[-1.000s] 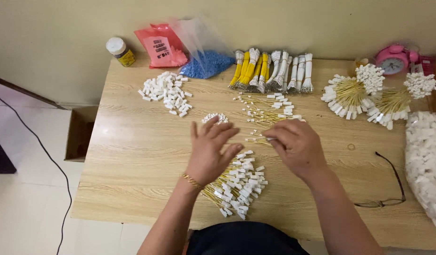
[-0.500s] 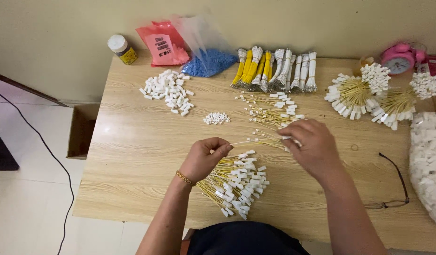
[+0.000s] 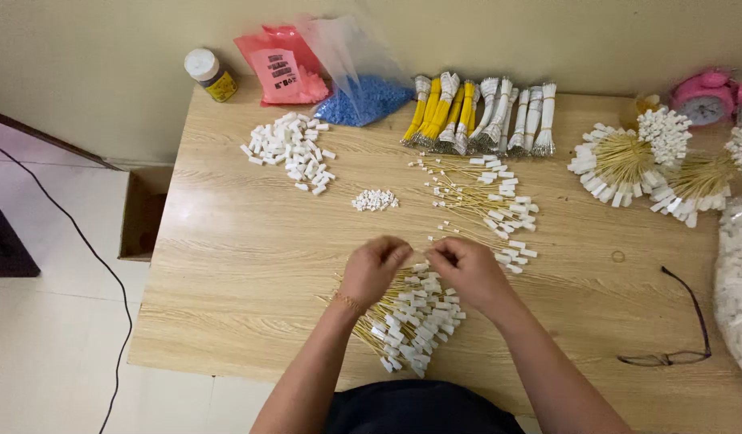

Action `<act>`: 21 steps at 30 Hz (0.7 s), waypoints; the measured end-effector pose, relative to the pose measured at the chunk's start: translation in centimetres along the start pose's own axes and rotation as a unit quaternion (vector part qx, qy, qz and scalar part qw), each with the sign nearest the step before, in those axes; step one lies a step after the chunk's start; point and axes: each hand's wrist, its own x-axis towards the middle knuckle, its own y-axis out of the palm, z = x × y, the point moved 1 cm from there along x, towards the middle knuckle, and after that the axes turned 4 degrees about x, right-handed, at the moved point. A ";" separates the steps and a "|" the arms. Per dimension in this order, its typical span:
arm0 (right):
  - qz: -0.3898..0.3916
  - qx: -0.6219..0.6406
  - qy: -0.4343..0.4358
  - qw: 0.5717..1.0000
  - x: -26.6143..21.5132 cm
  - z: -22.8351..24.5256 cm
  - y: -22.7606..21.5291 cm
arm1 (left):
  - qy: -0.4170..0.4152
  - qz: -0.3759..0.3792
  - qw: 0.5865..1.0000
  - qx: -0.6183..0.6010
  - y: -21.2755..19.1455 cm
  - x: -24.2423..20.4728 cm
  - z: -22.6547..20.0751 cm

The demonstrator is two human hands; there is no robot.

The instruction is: Assembling small white caps onto the ends of thin yellow sticks

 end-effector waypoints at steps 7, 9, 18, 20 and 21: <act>-0.054 0.040 0.046 0.997 1.3 -1.6 -0.8 | 0.133 -0.183 0.922 0.314 2.9 10.0 6.8; -0.048 0.040 0.016 0.998 1.8 -2.7 -0.9 | 0.144 -0.137 0.896 0.397 2.3 11.0 5.0; -0.053 0.016 0.036 0.998 1.8 -2.4 -2.0 | 0.165 -0.131 0.862 0.461 4.1 15.1 9.5; -0.058 0.026 0.024 0.998 2.2 -3.2 -1.6 | 0.158 -0.128 0.870 0.450 3.5 13.7 8.3; -0.061 0.035 0.008 0.997 2.5 -3.5 -1.4 | 0.150 -0.127 0.877 0.438 3.1 13.2 7.6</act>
